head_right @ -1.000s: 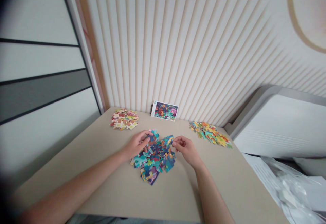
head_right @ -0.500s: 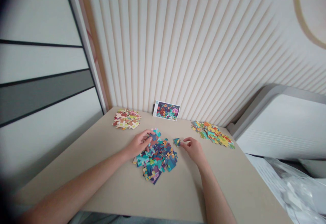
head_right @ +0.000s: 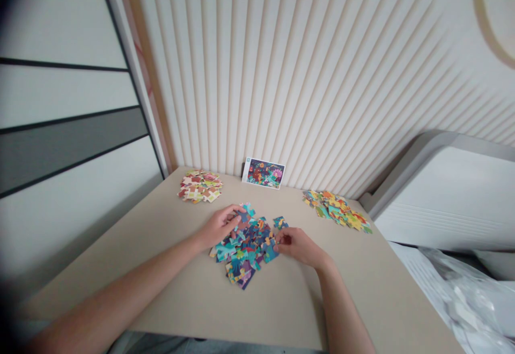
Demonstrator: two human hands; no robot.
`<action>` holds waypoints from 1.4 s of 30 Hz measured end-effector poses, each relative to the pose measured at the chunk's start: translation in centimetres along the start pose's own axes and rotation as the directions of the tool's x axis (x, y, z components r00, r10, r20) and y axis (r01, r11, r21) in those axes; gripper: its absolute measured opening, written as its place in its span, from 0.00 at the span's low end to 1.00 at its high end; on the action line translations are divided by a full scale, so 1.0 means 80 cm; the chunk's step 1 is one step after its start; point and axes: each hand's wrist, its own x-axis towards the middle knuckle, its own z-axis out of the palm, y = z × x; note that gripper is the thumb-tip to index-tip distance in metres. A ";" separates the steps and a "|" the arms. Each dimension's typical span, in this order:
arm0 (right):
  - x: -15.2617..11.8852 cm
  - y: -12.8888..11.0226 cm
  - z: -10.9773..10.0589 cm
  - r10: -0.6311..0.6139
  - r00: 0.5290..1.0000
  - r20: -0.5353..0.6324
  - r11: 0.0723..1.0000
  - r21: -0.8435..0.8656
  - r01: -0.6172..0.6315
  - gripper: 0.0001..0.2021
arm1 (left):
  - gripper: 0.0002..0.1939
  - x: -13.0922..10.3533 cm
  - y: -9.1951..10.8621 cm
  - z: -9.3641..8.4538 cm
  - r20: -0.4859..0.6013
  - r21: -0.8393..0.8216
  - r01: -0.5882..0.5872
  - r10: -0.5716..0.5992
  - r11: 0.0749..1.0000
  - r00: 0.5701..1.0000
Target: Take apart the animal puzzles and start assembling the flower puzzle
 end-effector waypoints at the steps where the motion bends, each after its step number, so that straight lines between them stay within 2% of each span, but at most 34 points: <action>1: -0.001 -0.002 -0.001 -0.007 1.000 -0.015 1.000 0.020 0.008 0.12 | 0.17 0.000 0.000 0.000 0.002 0.002 -0.001 0.001 1.000 1.000; 6: 0.004 -0.015 0.003 -0.040 0.995 -0.096 0.979 0.195 0.058 0.17 | 0.17 -0.001 0.002 0.000 0.040 0.020 -0.004 0.004 1.000 0.999; 11: 0.024 -0.022 0.034 -0.029 0.973 -0.228 0.929 0.354 0.110 0.18 | 0.17 -0.004 0.010 0.001 0.115 0.059 -0.075 0.068 0.995 0.991; 16: 0.034 -0.023 0.067 -0.031 0.975 -0.222 0.930 0.350 0.109 0.18 | 0.17 -0.006 0.012 0.000 0.182 0.028 -0.094 0.088 0.995 0.979; 19: 0.034 -0.022 0.069 -0.041 0.975 -0.220 0.940 0.321 0.112 0.18 | 0.16 -0.006 0.012 0.000 0.168 0.070 -0.111 0.098 0.991 0.981; 21: 0.033 -0.020 0.060 -0.021 0.960 -0.280 0.943 0.312 0.112 0.19 | 0.17 -0.005 0.010 0.001 0.145 0.065 -0.099 0.089 0.993 0.985; 23: 0.031 -0.017 0.045 -0.013 0.922 -0.386 0.946 0.293 0.136 0.19 | 0.17 -0.004 0.008 0.001 0.102 0.052 -0.074 0.068 0.996 0.992; 24: 0.031 -0.015 0.036 -0.012 0.888 -0.460 0.946 0.282 0.159 0.20 | 0.17 -0.003 0.006 0.001 0.072 0.046 -0.058 0.054 0.997 0.996; 27: 0.027 -0.001 0.006 0.024 0.724 -0.689 0.935 0.271 0.227 0.19 | 0.18 0.000 0.001 -0.001 -0.033 0.033 -0.015 0.016 0.999 0.999; 29: 0.023 0.012 -0.011 0.082 0.648 -0.757 0.938 0.278 0.206 0.20 | 0.18 0.002 -0.001 -0.004 -0.088 0.023 0.005 -0.003 1.000 0.996; 30: 0.022 0.018 -0.018 0.106 0.640 -0.761 0.945 0.278 0.174 0.21 | 0.18 0.003 -0.002 -0.005 -0.103 0.019 0.012 -0.010 1.000 0.995; 34: 0.021 0.032 -0.027 0.140 0.688 -0.712 0.968 0.244 0.055 0.26 | 0.18 0.005 -0.002 -0.007 -0.120 0.009 0.033 -0.031 0.999 0.992; 42: 0.024 0.019 -0.017 0.053 0.734 -0.678 0.985 0.155 0.072 0.26 | 0.19 0.005 -0.003 -0.006 -0.110 0.011 0.037 -0.036 0.999 0.993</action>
